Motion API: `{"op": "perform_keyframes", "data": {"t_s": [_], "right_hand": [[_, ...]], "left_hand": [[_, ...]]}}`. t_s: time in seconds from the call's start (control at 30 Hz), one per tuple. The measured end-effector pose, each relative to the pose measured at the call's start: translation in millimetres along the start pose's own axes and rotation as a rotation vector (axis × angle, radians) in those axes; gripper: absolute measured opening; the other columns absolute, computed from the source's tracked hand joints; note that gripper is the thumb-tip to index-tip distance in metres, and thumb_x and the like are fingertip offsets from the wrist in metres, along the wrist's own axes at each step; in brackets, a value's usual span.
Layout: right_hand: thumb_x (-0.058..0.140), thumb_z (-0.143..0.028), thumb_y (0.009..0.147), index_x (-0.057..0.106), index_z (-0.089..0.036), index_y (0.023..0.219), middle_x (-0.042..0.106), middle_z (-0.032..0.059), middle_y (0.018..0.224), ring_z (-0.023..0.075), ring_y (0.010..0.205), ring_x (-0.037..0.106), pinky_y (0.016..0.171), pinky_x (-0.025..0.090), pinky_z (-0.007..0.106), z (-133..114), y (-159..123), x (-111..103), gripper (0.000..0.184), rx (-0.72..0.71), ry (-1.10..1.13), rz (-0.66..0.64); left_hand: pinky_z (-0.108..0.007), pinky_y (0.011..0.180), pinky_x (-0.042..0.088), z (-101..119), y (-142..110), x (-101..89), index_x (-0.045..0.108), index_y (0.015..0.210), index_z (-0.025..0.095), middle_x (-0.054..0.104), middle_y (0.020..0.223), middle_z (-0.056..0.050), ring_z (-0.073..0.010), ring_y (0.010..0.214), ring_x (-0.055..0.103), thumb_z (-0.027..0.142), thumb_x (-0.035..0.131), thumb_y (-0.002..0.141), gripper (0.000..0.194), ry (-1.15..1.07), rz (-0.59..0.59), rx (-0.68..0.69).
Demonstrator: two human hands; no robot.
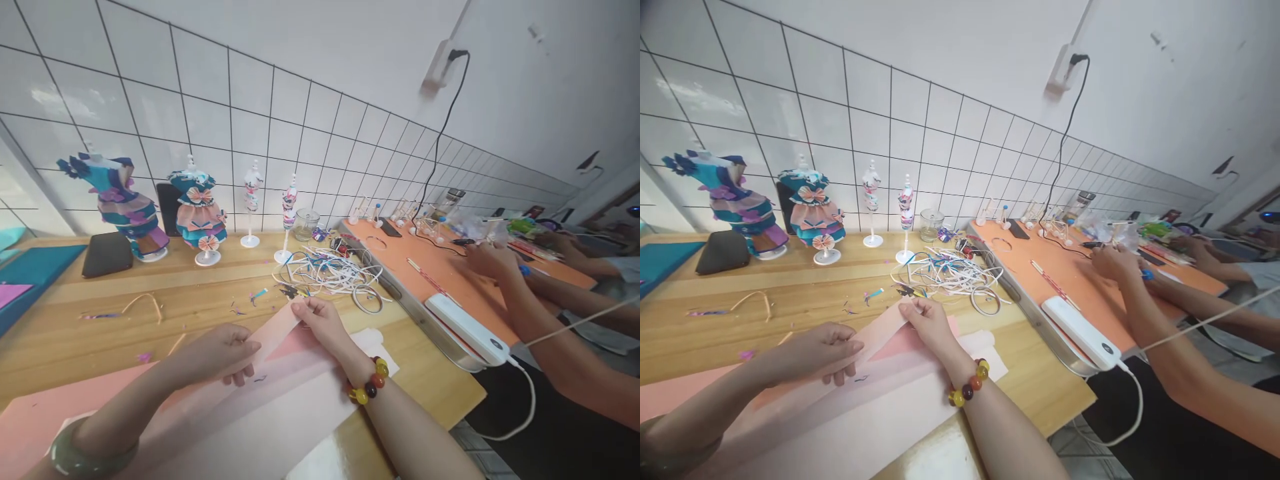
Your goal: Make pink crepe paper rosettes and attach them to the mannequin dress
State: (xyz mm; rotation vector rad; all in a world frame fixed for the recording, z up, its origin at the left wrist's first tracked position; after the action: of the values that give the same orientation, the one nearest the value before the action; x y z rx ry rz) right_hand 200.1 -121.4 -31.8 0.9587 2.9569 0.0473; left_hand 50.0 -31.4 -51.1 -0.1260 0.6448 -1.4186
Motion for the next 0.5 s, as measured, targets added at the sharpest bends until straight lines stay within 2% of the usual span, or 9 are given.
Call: {"op": "perform_keyframes", "data": {"t_s": [0.27,0.4,0.5], "right_hand": [[0.067,-0.047,0.064,0.062,-0.016,0.064,0.060,-0.0012,0.058,0.0114,0.053,0.054,0.053,0.044,0.024,-4,2,-8,0.031,0.010,0.080,0.114],[0.068,-0.040,0.066,0.064,-0.016,0.061,0.062,-0.0009,0.058,0.0101,0.052,0.055,0.053,0.043,0.022,-5,6,-24,0.026,-0.037,0.126,0.202],[0.069,-0.038,0.066,0.065,-0.016,0.064,0.063,-0.0011,0.060,0.0091,0.052,0.055,0.052,0.043,0.021,-4,8,-37,0.023,-0.048,0.213,0.254]], "left_hand": [[-0.027,0.067,0.048,9,-7,6.3,0.056,0.067,0.017,0.068,0.072,-0.001,-0.0183,0.069,0.065,0.035,0.050,0.072,0.019,0.059,-0.118,0.033],[-0.025,0.064,0.047,11,-10,4.9,0.060,0.067,0.017,0.067,0.069,-0.001,-0.0175,0.070,0.065,0.028,0.051,0.069,0.015,0.118,-0.166,0.072],[-0.022,0.054,0.044,10,-15,0.8,0.061,0.069,0.016,0.066,0.069,-0.002,-0.0178,0.069,0.065,0.027,0.054,0.066,0.013,0.142,-0.195,0.060]]}}
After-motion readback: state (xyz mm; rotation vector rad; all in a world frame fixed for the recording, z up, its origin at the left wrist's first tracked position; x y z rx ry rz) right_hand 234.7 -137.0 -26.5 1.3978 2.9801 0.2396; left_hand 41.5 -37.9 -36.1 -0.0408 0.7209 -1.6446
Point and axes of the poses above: each hand's wrist, its own y-axis towards the middle knuckle, its own x-axis out of the palm, z = x × y, the point moved 8 cm from there along y, towards the middle knuckle
